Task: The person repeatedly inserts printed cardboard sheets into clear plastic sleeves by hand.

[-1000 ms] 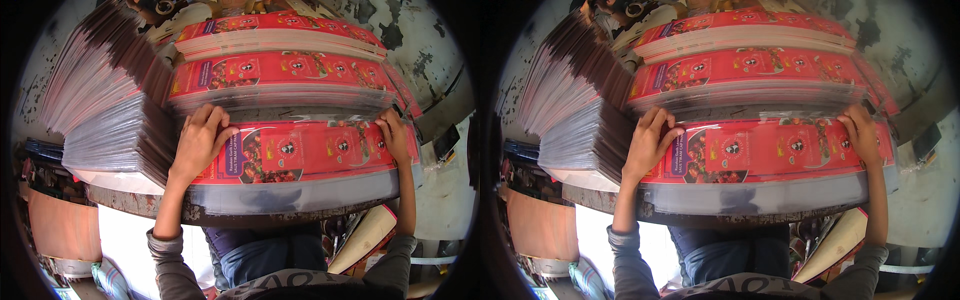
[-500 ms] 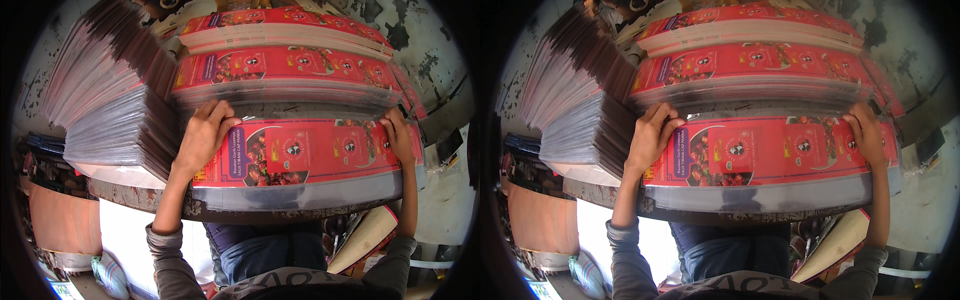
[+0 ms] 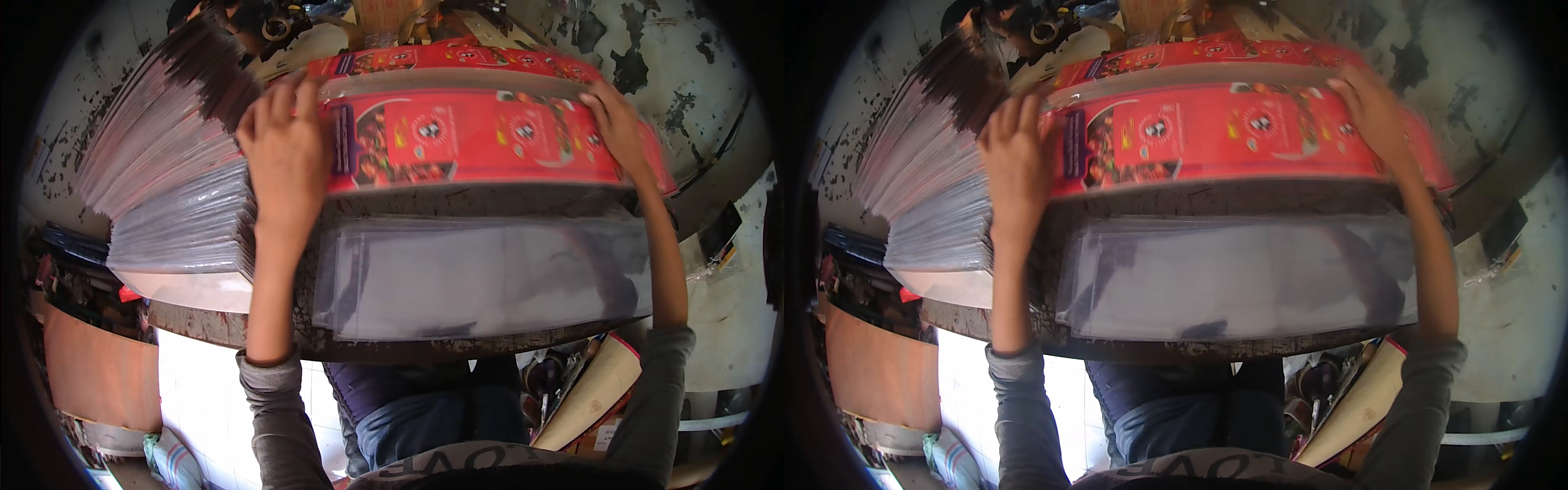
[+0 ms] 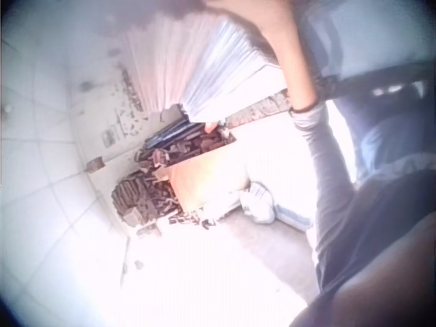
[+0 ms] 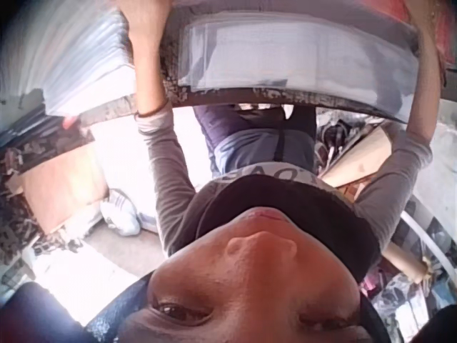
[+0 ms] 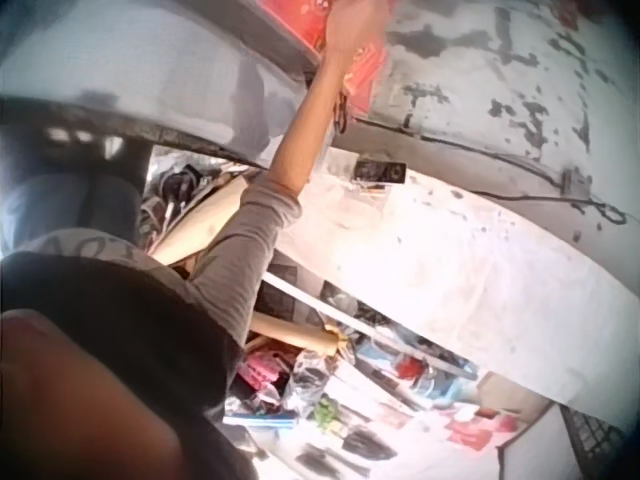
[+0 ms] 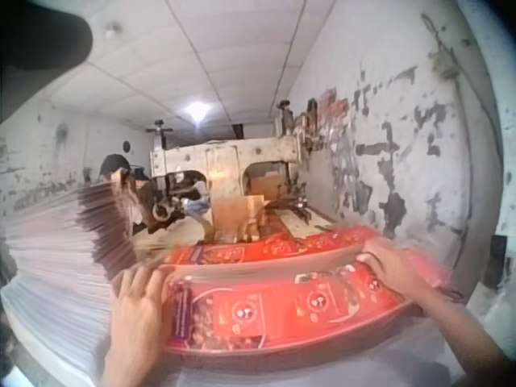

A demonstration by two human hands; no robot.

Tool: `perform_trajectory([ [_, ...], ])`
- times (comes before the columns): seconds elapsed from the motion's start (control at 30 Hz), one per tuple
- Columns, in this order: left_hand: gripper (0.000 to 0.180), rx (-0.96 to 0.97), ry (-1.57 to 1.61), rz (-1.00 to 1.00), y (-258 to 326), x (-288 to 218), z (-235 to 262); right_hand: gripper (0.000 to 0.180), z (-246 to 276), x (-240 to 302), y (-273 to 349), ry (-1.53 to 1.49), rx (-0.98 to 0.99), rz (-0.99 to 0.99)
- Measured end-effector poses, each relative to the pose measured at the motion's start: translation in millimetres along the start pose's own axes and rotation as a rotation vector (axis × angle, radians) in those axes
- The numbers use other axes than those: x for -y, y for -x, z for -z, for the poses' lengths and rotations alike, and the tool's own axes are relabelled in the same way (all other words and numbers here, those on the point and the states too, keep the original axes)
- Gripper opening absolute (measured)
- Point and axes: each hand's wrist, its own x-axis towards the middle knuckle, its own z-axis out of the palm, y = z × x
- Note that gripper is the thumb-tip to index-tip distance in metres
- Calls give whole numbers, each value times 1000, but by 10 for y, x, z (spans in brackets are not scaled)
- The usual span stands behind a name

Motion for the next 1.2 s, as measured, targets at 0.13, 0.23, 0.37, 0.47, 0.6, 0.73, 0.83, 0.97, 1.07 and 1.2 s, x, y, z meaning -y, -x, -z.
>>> perform_trajectory([
  [0.13, 45, 202, 152, -69, 233, -462, -255, 20, -484, -274, -228, 38, 91, -36],
  [0.23, 51, 313, 204, -117, 528, -528, -439, 21, -795, -150, -196, -52, 20, 49],
  [0.37, 56, 496, 296, -48, 597, -519, -540, 19, -850, -173, -100, -14, 103, 43],
  [0.47, 57, 502, 278, -57, 616, -497, -580, 20, -755, -203, -113, -23, 29, -4],
  [0.6, 58, 512, 189, -35, 608, -471, -577, 31, -466, -575, 24, 180, -193, -202],
  [0.73, 61, 553, 160, -16, 611, -536, -624, 39, -165, -1066, 330, 268, -78, -710],
  [0.83, 64, 577, 141, 12, 621, -549, -624, 34, -191, -1232, 479, 161, -102, -699],
  [0.97, 66, 574, 197, 22, 652, -524, -629, 28, -244, -1310, 476, -197, -114, -878],
  [1.07, 68, 554, 242, 23, 639, -539, -631, 27, -226, -1522, 523, -249, -123, -839],
  [1.2, 68, 560, 253, 29, 656, -524, -643, 27, -250, -1339, 452, 62, -100, -668],
])
